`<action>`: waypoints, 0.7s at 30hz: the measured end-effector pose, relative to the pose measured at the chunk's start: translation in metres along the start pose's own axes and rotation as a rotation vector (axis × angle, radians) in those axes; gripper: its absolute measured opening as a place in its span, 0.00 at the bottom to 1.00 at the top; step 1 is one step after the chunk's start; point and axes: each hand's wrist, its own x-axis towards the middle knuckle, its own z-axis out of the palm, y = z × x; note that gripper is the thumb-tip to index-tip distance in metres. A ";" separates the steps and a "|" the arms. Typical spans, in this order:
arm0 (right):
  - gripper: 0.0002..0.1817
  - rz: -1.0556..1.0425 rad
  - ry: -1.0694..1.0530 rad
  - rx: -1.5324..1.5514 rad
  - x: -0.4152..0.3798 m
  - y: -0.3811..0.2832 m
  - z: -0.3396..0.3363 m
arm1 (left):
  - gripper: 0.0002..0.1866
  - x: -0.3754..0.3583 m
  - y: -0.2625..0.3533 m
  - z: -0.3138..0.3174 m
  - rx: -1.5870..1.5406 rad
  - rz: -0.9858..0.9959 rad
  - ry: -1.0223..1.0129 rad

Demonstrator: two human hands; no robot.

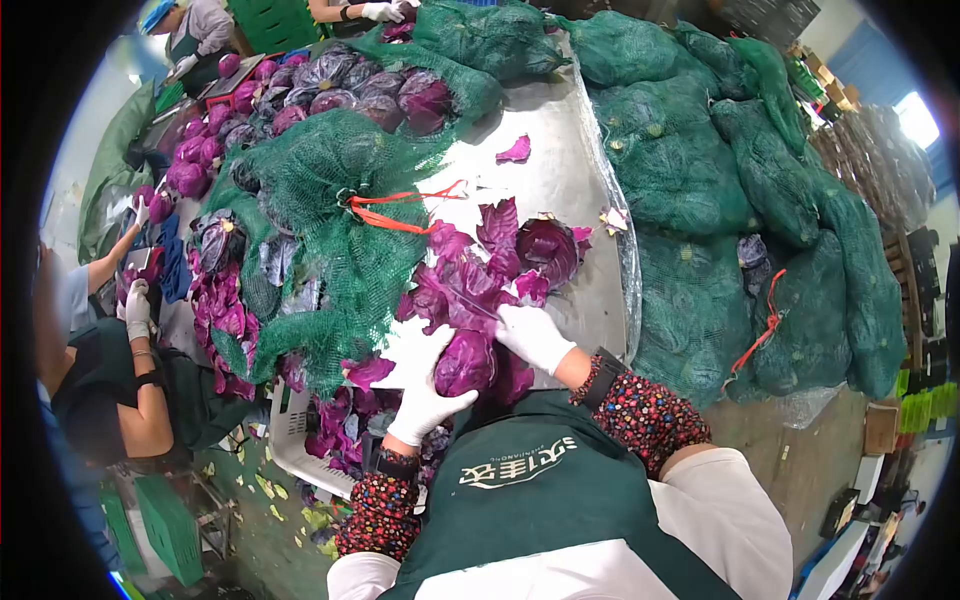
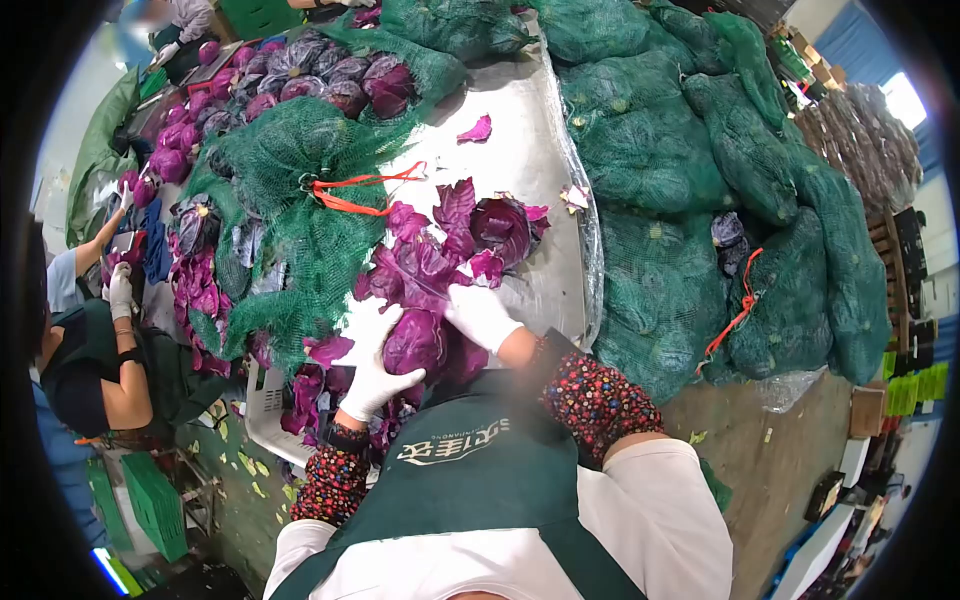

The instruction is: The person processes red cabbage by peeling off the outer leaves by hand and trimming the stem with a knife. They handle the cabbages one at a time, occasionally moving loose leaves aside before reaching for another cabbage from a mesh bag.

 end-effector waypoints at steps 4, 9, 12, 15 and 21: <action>0.17 0.335 0.037 0.004 -0.009 0.054 0.005 | 0.52 -0.007 -0.018 0.009 -0.329 -0.175 0.157; 0.45 0.369 -0.216 0.607 -0.020 -0.009 -0.068 | 0.53 0.025 -0.004 0.040 -0.499 -0.178 0.241; 0.34 0.304 -0.333 0.656 -0.020 -0.004 -0.074 | 0.50 0.044 0.008 0.040 -0.339 -0.104 0.175; 0.39 0.098 -0.343 0.575 -0.016 0.003 -0.076 | 0.50 0.051 0.014 0.033 -0.126 -0.061 0.113; 0.38 0.035 -0.193 0.303 -0.019 0.018 -0.037 | 0.52 0.065 0.028 0.019 0.133 -0.050 -0.026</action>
